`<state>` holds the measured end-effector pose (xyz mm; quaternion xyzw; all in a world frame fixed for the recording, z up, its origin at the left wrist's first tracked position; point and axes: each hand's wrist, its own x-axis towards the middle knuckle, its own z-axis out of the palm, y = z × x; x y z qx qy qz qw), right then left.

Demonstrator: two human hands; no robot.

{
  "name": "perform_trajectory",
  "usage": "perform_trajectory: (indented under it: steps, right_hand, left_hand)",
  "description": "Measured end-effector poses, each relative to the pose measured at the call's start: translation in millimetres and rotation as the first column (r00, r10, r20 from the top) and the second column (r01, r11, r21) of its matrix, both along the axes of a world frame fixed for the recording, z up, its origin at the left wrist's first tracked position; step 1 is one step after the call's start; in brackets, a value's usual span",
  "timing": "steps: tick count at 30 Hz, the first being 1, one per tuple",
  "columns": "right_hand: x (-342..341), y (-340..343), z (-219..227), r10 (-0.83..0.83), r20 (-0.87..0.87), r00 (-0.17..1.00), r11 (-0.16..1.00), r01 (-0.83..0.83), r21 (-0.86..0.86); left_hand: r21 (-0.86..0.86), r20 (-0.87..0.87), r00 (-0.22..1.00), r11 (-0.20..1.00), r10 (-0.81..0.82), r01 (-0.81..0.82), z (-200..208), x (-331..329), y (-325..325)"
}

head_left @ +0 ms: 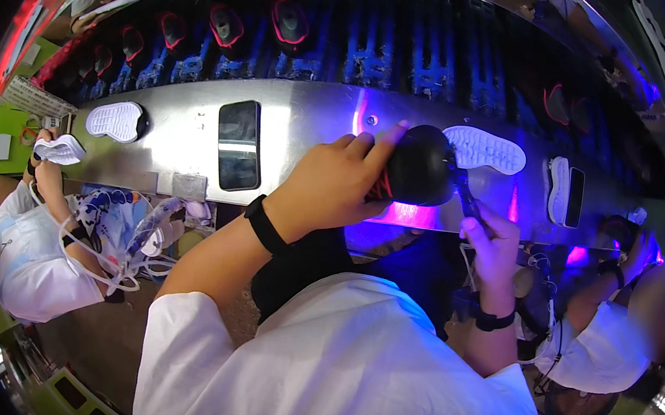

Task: Applying adhesive or cleaner to shoe components on a production line using a brush or applicator.

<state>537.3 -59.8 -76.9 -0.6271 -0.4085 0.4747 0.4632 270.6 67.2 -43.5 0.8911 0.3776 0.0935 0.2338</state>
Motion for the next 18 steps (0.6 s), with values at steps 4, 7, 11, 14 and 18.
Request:
perform_trajectory:
  steps: [4,7,11,14,18]
  right_hand:
    - [2,13,43,0.031,0.106,0.994,1.0,-0.03,-0.004]
    - [0,22,65,0.166,0.103,0.981,0.983,-0.173,0.065]
    - [0,17,58,0.184,0.128,0.975,0.965,-0.204,0.165]
    - [10,11,55,0.177,0.14,0.974,0.971,-0.196,0.137]
    - [26,5,54,0.184,0.048,0.982,0.98,-0.187,0.072]
  left_hand:
    - [-0.078,0.119,0.993,0.997,0.007,0.002,1,-13,-22]
    - [-0.26,0.274,0.96,0.965,0.051,0.023,11,-16,-37]
    - [-0.432,0.34,0.938,0.897,0.065,0.094,15,-12,-47]
    - [-0.478,0.414,0.91,0.86,0.039,0.18,27,-2,-44]
    - [-0.659,0.551,0.814,0.694,0.184,0.29,38,17,-50]
